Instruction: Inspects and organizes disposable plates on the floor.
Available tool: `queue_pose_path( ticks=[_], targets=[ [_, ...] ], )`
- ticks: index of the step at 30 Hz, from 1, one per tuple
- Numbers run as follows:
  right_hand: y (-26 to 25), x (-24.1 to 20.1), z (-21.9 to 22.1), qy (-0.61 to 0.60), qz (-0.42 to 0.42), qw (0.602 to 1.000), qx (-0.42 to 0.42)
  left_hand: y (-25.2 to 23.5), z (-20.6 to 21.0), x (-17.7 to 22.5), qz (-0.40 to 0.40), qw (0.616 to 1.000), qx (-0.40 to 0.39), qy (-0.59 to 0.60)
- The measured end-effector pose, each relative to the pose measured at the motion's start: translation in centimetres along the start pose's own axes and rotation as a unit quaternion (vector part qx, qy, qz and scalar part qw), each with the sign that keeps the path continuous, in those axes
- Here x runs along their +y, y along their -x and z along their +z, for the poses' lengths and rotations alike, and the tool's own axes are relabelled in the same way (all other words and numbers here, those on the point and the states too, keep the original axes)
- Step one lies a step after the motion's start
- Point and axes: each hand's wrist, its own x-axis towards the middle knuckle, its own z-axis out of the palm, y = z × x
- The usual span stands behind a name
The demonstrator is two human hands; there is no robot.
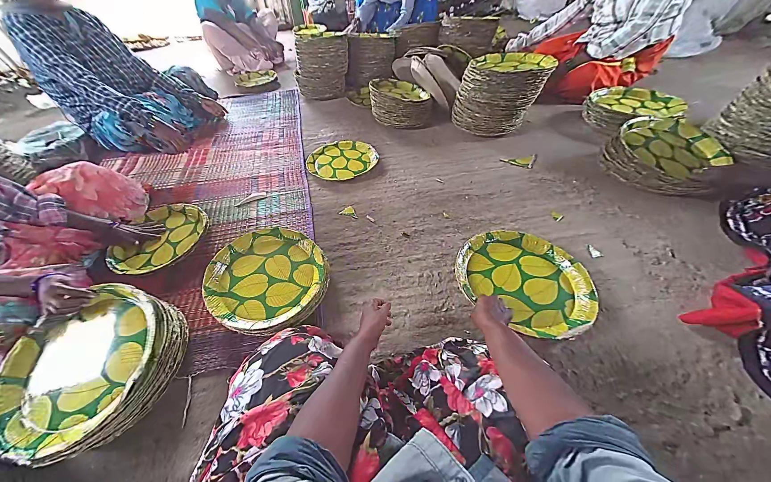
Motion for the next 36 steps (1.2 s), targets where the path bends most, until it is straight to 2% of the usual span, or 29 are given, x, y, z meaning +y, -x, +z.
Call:
queue_pose_path(
  ticks=[5,10,13,14,16,17,18,19,21,22,24,25,27,29,32,36],
  targets=[
    [0.2,0.3,-0.4,-0.046,-0.019,0.998,0.033,-1.3,0.0,-0.2,0.013,0.997,-0.017,-0.071],
    [0.5,0.0,-0.9,-0.060,-0.034,0.990,0.125,-2.2,0.1,-0.5,0.048,0.988,-0.017,-0.147],
    [1.4,-0.9,-1.0,-0.066,-0.163,0.964,0.198,-0.6,0.2,0.4,0.141,0.957,0.082,-0.240],
    [1.9,-1.2,-0.6,-0.067,-0.234,0.949,0.199,-0.5,0.3,0.3,0.202,0.929,0.146,-0.274],
    [2.6,-2.0,0.7,-0.044,-0.391,0.906,0.158,-1.3,0.4,-0.3,0.333,0.843,0.270,-0.325],
    [2.8,-2.4,1.7,-0.022,-0.459,0.880,0.116,-1.7,0.2,-0.4,0.369,0.813,0.292,-0.344],
    [2.9,-2.7,2.5,0.010,-0.501,0.864,0.057,-1.6,0.0,-0.4,0.368,0.811,0.271,-0.365],
    [3.0,-3.0,3.0,0.046,-0.514,0.857,0.001,-1.4,-0.1,-0.2,0.327,0.831,0.215,-0.395],
    [3.2,-3.4,3.0,0.102,-0.449,0.883,-0.092,-1.2,-0.2,-0.4,0.177,0.869,0.059,-0.458],
    [3.1,-3.4,2.6,0.101,-0.398,0.906,-0.102,-1.5,0.0,-1.0,0.103,0.869,-0.007,-0.483],
    [2.3,-2.9,1.7,0.067,-0.298,0.951,-0.044,-1.7,0.4,-2.5,0.009,0.839,-0.093,-0.536],
    [1.8,-2.4,1.1,0.038,-0.241,0.970,-0.008,-1.5,0.7,-2.8,-0.008,0.824,-0.103,-0.557],
    [1.2,-1.3,-0.1,-0.014,-0.130,0.991,0.029,-1.4,1.0,-2.7,-0.018,0.819,-0.104,-0.564],
    [0.9,-0.4,-0.8,-0.007,-0.047,0.999,-0.013,-1.6,1.0,-2.5,-0.017,0.820,-0.103,-0.563],
    [0.9,-0.3,-1.6,0.017,-0.006,0.999,-0.040,-1.7,0.9,-2.5,-0.015,0.819,-0.101,-0.564],
    [0.8,0.1,-1.8,-0.039,-0.003,0.999,0.018,-1.7,0.8,-2.4,-0.014,0.821,-0.105,-0.562]
  ],
)
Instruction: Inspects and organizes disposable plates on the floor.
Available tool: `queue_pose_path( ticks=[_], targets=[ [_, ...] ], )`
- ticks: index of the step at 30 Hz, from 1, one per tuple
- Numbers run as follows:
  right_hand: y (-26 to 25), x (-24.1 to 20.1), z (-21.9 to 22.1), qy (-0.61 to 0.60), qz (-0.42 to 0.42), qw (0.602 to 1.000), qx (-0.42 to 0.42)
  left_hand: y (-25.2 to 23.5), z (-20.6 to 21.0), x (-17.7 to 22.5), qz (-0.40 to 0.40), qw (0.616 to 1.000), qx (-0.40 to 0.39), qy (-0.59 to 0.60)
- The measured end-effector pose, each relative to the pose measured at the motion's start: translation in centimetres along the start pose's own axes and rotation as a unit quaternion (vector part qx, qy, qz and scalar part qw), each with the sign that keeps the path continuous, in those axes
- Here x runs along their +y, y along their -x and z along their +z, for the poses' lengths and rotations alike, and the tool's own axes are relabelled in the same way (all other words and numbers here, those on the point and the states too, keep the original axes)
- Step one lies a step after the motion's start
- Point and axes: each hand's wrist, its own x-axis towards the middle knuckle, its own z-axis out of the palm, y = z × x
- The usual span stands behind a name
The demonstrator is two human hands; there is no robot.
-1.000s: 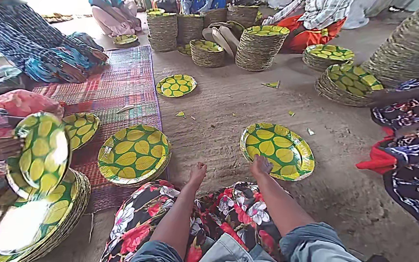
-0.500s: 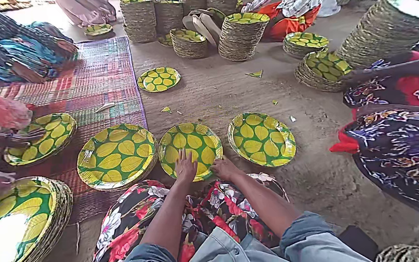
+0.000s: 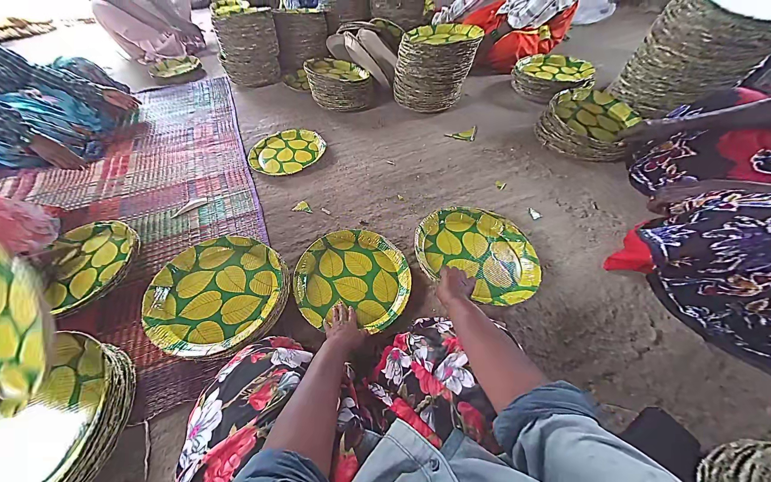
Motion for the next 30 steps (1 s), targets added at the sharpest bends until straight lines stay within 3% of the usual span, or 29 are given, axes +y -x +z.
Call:
queue_pose_path(
  ticks=[3,5,7,8,9,11,13,15,19,22,25,30],
  targets=[
    [0.0,0.1,0.2,-0.043,-0.062,0.986,0.150,-0.1,0.0,-0.3,0.005,0.999,0.030,0.040],
    [0.5,-0.4,1.0,-0.061,-0.189,0.954,0.224,0.2,0.0,-0.3,0.018,0.980,0.166,0.111],
    [1.9,-1.4,1.9,-0.049,-0.336,0.925,0.170,0.2,-0.1,-0.1,0.056,0.907,0.394,0.140],
    [2.4,-1.9,2.5,-0.021,-0.395,0.911,0.115,-0.1,-0.5,-0.1,0.075,0.866,0.476,0.131],
    [2.7,-2.5,3.4,0.005,-0.444,0.894,0.064,-0.2,-0.8,-0.1,0.087,0.848,0.509,0.120],
    [2.7,-3.2,4.8,0.070,-0.472,0.877,-0.059,0.3,-0.9,-0.4,0.088,0.892,0.432,0.097],
    [2.1,-3.4,5.1,0.109,-0.416,0.891,-0.144,0.2,-0.3,-0.7,0.055,0.970,0.230,0.061],
    [1.7,-3.1,3.9,0.082,-0.340,0.924,-0.153,-0.4,0.7,-0.6,0.034,0.996,0.078,0.005],
    [0.3,-1.2,1.8,-0.009,-0.161,0.987,0.010,-0.8,0.9,-0.1,0.023,0.998,0.057,0.008],
    [-0.8,-0.1,1.1,0.009,-0.026,0.999,-0.026,-1.1,0.9,0.0,0.020,0.998,0.055,-0.001],
    [-1.0,-0.6,1.3,0.038,0.008,0.998,-0.056,-1.1,1.0,0.0,0.015,0.999,0.051,-0.001],
    [-0.9,0.0,0.8,-0.020,-0.004,0.999,0.042,-1.2,0.9,-0.1,0.017,0.999,0.044,0.003]
  ],
)
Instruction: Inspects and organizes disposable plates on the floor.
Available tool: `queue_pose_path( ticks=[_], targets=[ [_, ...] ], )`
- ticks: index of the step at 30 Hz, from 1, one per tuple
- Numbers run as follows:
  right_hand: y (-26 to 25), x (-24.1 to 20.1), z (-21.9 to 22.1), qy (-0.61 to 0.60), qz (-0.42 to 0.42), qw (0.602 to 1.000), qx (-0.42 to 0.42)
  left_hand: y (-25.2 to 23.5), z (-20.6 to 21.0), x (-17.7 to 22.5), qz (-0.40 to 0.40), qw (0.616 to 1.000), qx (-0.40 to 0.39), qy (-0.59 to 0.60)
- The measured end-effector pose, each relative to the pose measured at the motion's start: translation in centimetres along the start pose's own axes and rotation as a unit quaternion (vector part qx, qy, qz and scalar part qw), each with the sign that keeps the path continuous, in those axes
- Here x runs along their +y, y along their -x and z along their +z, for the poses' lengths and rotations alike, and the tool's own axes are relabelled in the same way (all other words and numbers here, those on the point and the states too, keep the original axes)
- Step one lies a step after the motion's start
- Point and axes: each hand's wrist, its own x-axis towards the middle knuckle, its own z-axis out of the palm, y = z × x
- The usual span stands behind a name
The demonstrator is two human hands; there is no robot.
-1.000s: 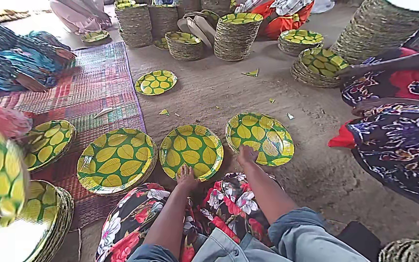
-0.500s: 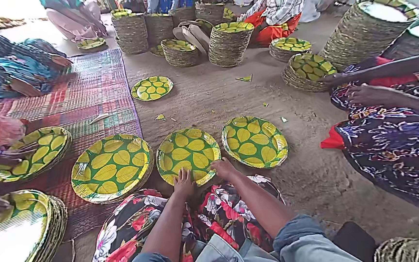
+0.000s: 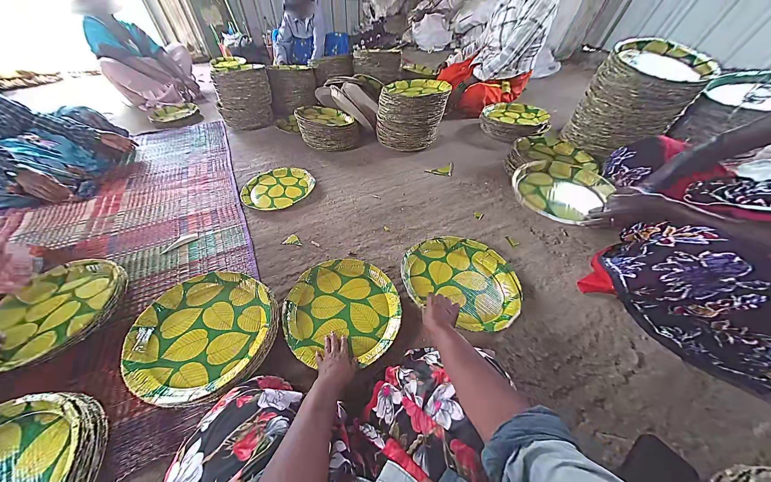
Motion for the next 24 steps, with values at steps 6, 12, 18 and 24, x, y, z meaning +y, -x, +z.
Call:
queue_pose_path(
  ticks=[6,12,18,24],
  targets=[
    [2.7,-1.4,0.7,-0.036,-0.327,0.936,0.122,0.8,-0.5,0.3,0.076,0.901,0.407,0.128],
    [3.4,-3.5,3.7,0.116,-0.429,0.881,-0.163,1.1,-0.7,-0.5,0.046,0.977,0.201,0.052],
    [1.4,-1.3,1.2,0.051,-0.134,0.989,-0.047,0.1,0.3,-0.3,0.019,0.999,0.035,-0.003],
    [0.1,-0.5,0.5,0.072,0.015,0.993,-0.097,-0.1,0.3,-0.3,0.007,1.000,0.025,-0.006]
  ],
)
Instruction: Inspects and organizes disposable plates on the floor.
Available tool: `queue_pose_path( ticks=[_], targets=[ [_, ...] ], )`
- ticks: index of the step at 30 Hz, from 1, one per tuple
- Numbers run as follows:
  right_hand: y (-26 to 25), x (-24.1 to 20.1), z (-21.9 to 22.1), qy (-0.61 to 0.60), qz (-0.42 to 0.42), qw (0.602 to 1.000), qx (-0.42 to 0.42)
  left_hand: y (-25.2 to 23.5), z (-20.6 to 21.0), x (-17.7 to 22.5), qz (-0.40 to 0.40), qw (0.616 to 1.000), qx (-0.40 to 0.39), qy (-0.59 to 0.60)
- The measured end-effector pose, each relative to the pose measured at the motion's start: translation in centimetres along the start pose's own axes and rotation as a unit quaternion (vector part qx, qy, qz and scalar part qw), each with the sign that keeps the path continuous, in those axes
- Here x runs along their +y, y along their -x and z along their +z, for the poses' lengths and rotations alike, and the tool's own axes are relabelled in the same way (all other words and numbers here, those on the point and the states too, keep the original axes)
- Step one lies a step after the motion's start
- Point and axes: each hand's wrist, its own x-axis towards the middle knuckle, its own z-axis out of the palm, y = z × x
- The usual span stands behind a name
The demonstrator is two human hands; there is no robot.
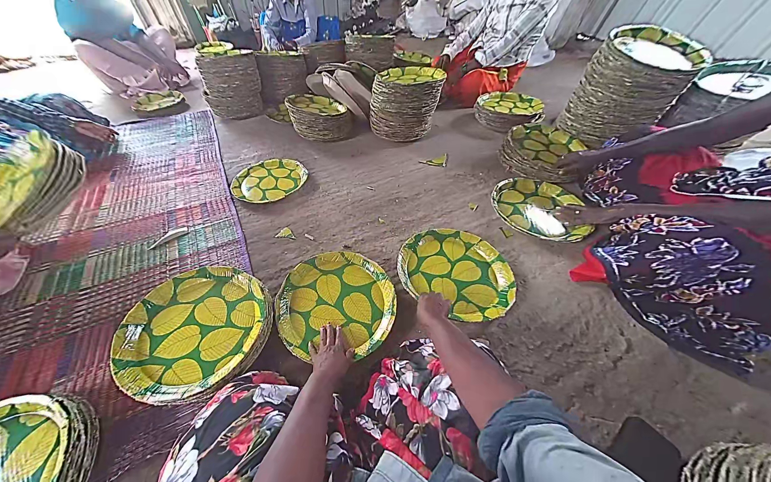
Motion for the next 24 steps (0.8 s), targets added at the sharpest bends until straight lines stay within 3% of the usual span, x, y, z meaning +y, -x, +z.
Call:
queue_pose_path(
  ticks=[5,8,10,11,12,14,15,16,18,20,21,22,24],
  targets=[
    [-0.2,0.7,-0.2,-0.062,0.001,0.995,0.075,-0.2,0.1,0.1,-0.001,1.000,-0.003,-0.005],
    [0.3,0.9,-0.9,-0.094,-0.037,0.974,0.203,-0.1,-0.1,0.1,0.002,1.000,-0.002,0.005],
    [1.0,0.5,-1.0,-0.132,-0.131,0.938,0.294,0.2,0.1,0.0,0.012,0.996,0.067,0.057],
    [1.4,0.2,-0.8,-0.144,-0.199,0.916,0.317,0.5,0.5,0.0,0.027,0.982,0.162,0.098],
    [1.9,-0.1,-0.2,-0.142,-0.278,0.896,0.317,0.5,0.6,0.1,0.046,0.950,0.280,0.134],
    [2.9,-0.9,1.1,-0.085,-0.424,0.880,0.195,0.3,-0.2,0.5,0.077,0.863,0.476,0.151],
    [3.1,-1.5,2.0,-0.048,-0.461,0.879,0.112,0.3,-0.8,0.6,0.086,0.838,0.518,0.147],
    [3.3,-2.1,2.8,-0.016,-0.471,0.882,0.024,0.3,-1.0,0.5,0.091,0.838,0.521,0.133],
    [3.1,-3.0,3.5,0.031,-0.442,0.889,-0.112,0.9,-0.8,0.2,0.080,0.909,0.398,0.090],
    [2.9,-3.1,3.1,0.003,-0.412,0.902,-0.130,0.8,-0.3,0.0,0.039,0.983,0.178,0.029],
    [2.7,-2.7,2.6,-0.035,-0.396,0.912,-0.102,0.5,0.1,0.0,0.025,0.995,0.095,-0.009],
    [2.5,-2.1,2.0,-0.081,-0.371,0.924,-0.050,0.3,0.4,0.1,0.017,0.998,0.060,-0.027],
    [1.6,-0.9,0.7,-0.158,-0.295,0.940,0.073,0.2,0.3,0.5,0.006,0.999,0.044,-0.030]
  ],
)
